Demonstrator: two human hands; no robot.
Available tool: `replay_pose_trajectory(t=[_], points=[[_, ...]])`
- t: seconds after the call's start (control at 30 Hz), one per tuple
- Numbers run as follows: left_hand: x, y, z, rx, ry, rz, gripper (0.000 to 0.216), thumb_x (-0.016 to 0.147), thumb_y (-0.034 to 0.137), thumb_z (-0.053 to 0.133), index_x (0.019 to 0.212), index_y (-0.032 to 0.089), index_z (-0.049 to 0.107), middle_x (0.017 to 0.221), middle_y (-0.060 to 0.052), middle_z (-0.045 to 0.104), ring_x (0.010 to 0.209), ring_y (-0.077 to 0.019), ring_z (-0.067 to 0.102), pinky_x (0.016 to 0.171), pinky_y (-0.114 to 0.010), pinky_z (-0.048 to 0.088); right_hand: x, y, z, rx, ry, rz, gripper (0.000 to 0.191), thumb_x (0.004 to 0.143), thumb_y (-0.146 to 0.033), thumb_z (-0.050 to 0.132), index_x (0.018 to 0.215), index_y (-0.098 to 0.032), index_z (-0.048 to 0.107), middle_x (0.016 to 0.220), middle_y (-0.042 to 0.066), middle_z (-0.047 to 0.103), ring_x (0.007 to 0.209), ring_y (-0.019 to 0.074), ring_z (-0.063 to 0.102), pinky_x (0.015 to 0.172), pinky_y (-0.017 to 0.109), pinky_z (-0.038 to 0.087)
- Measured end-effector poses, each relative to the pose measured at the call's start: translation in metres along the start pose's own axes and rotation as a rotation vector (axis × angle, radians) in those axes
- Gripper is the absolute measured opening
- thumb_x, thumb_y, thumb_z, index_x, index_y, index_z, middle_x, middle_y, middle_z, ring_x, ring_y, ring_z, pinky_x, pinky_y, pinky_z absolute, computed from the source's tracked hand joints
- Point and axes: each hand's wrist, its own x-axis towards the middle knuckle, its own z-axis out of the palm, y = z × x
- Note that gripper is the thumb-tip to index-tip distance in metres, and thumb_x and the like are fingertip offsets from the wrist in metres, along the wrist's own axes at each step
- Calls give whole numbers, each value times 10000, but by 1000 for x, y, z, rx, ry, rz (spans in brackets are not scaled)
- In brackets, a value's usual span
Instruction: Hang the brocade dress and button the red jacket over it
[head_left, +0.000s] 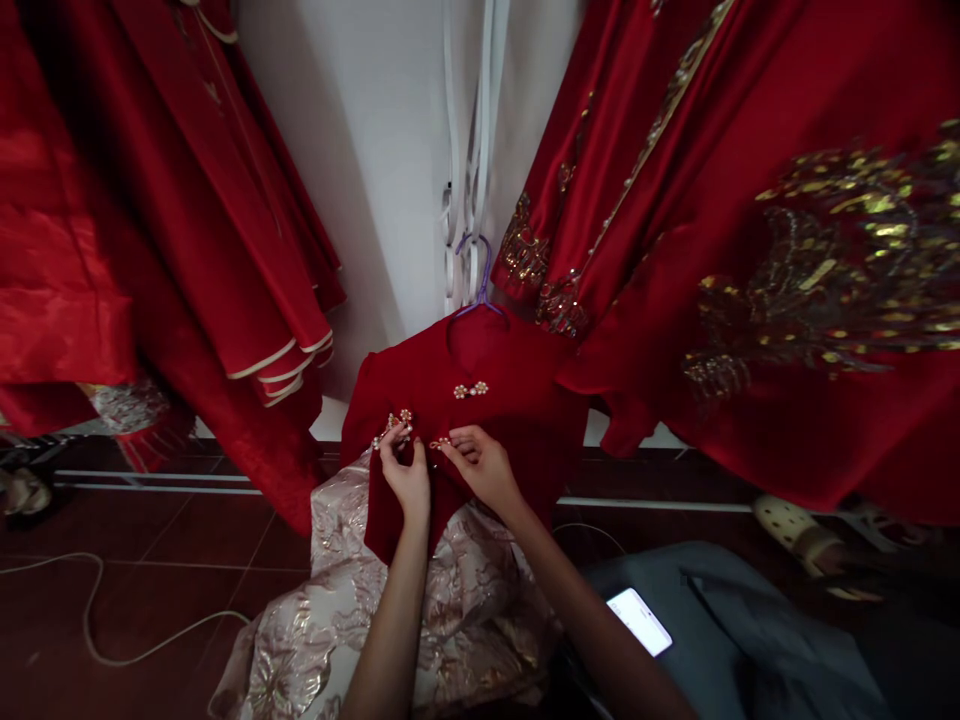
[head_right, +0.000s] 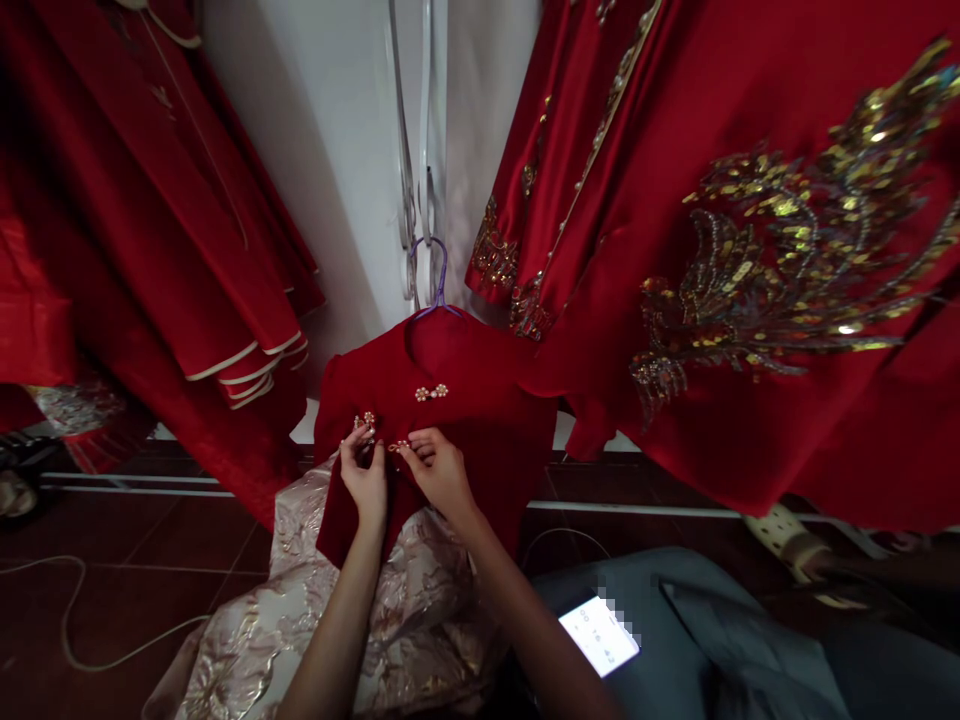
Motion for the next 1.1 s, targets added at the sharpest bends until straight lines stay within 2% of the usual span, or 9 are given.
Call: replay_pose_trajectory(t=[0.1, 0.27, 0.43, 0.6, 0.83, 1.1], points=[[0, 1, -1, -4, -20, -2, 302, 719, 204, 597, 1021, 194, 574, 1031, -64, 610, 966, -178, 573, 906, -346, 432, 5, -7, 5, 3, -16, -43, 241, 762, -350, 606, 916, -165, 598, 821, 65, 685, 689, 148, 636, 575, 242, 494], [3, 4, -2, -39, -62, -24, 282, 726, 229, 602, 1004, 184, 614, 1011, -65, 638, 936, -177, 593, 897, -343, 448, 16, -3, 19, 5, 37, -62, 252, 747, -381, 623, 886, -170, 632, 858, 65, 699, 685, 150, 640, 645, 269, 518], [8, 1, -4, -92, -85, -58, 304, 720, 257, 623, 1012, 176, 635, 1015, -65, 656, 917, -176, 610, 897, -350, 459, 28, 4, 30, 58, 74, -9, 273, 723, -398, 640, 882, -176, 648, 856, 57, 708, 604, 139, 633, 566, 255, 519], [8, 3, -5, -133, -68, -95, 280, 716, 291, 646, 971, 175, 663, 988, -61, 674, 914, -178, 621, 902, -358, 466, 30, 5, 34, 70, 83, -22, 291, 730, -414, 632, 898, -178, 645, 874, 56, 709, 515, 119, 603, 474, 230, 479], [6, 12, -6, -131, -53, -124, 301, 704, 328, 678, 958, 167, 686, 994, -66, 690, 960, -191, 627, 945, -366, 448, 27, 2, 35, -51, 123, -86, 245, 759, -399, 600, 890, -201, 661, 879, 32, 712, 575, 125, 613, 578, 249, 495], [9, 8, -9, -54, -59, -96, 254, 733, 338, 639, 915, 169, 691, 938, -58, 696, 917, -188, 631, 928, -365, 445, 25, -2, 38, -144, 164, -125, 203, 785, -373, 577, 878, -216, 665, 902, 28, 709, 593, 132, 604, 631, 264, 490]])
